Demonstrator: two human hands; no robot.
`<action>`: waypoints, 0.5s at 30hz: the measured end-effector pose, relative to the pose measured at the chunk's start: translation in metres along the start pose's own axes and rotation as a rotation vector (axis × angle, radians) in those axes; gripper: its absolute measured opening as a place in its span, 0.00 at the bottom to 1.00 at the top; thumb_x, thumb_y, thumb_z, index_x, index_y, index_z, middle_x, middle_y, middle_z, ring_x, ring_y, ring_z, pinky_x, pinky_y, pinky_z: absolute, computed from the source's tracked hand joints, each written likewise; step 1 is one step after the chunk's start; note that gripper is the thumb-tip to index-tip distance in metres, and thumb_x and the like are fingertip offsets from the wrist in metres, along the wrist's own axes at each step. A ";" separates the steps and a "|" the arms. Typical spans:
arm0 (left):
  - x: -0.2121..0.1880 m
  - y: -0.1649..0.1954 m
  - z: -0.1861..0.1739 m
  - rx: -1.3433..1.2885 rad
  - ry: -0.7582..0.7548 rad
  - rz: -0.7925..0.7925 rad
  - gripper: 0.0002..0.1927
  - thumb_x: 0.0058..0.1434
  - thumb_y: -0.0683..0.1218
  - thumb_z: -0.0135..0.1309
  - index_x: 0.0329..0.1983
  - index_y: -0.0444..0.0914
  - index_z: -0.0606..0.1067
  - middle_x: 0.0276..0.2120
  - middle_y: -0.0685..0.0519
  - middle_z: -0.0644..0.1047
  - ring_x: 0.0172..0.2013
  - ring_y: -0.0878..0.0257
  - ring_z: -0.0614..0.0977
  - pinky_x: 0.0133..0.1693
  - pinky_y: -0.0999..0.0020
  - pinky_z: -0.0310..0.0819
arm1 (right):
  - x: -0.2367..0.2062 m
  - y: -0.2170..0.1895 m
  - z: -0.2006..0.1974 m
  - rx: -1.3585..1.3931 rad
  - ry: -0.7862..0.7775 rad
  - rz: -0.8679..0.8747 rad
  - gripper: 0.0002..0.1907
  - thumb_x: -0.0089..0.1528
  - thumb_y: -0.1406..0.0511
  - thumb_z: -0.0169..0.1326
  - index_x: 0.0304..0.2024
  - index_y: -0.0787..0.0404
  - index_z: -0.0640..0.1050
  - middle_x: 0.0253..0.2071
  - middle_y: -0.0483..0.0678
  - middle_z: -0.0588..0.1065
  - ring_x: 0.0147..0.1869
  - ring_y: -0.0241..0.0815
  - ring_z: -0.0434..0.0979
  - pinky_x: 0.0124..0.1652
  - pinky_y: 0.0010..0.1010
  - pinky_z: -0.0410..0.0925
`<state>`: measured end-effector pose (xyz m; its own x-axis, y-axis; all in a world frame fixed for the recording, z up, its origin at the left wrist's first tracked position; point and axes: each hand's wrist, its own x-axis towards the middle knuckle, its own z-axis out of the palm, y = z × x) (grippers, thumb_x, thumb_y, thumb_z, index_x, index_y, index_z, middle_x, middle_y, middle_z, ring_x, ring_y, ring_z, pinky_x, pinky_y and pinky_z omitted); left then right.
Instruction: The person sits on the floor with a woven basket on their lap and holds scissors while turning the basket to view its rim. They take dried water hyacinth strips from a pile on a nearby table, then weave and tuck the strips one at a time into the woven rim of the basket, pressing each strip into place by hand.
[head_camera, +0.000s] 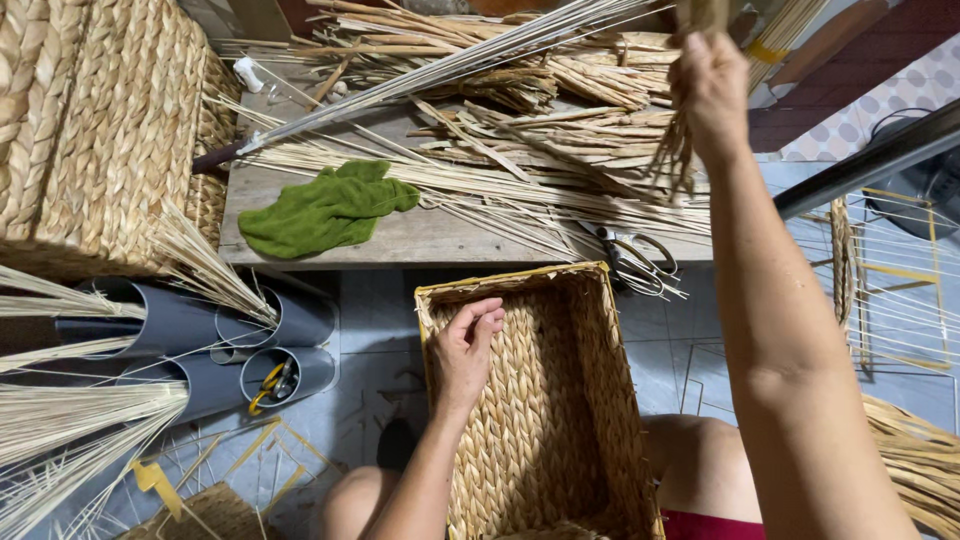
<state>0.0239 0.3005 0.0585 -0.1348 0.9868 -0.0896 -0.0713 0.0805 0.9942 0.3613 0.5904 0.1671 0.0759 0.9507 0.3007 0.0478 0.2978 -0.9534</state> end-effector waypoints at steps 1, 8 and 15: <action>0.000 0.000 0.000 -0.016 0.002 0.001 0.12 0.68 0.40 0.51 0.51 0.34 0.80 0.41 0.49 0.85 0.40 0.66 0.87 0.44 0.73 0.81 | -0.002 0.007 0.008 -0.086 0.002 0.073 0.12 0.77 0.60 0.52 0.41 0.59 0.74 0.31 0.40 0.73 0.29 0.29 0.67 0.27 0.20 0.63; 0.002 0.000 -0.002 -0.053 -0.016 -0.037 0.12 0.69 0.40 0.50 0.52 0.35 0.79 0.42 0.48 0.85 0.41 0.66 0.86 0.44 0.73 0.80 | -0.030 0.031 0.069 -0.494 -0.217 0.401 0.16 0.63 0.54 0.60 0.49 0.53 0.76 0.35 0.41 0.74 0.31 0.33 0.68 0.31 0.27 0.62; 0.003 0.004 -0.003 -0.004 -0.006 -0.033 0.13 0.69 0.41 0.50 0.53 0.36 0.79 0.43 0.49 0.85 0.41 0.65 0.87 0.44 0.72 0.82 | -0.052 0.076 0.094 -1.274 -0.332 0.162 0.24 0.56 0.53 0.70 0.43 0.63 0.78 0.42 0.58 0.76 0.43 0.54 0.77 0.44 0.47 0.71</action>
<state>0.0200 0.3029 0.0618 -0.1265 0.9844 -0.1221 -0.0796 0.1127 0.9904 0.2670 0.5722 0.0770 -0.0673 0.9977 -0.0076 0.9699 0.0637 -0.2348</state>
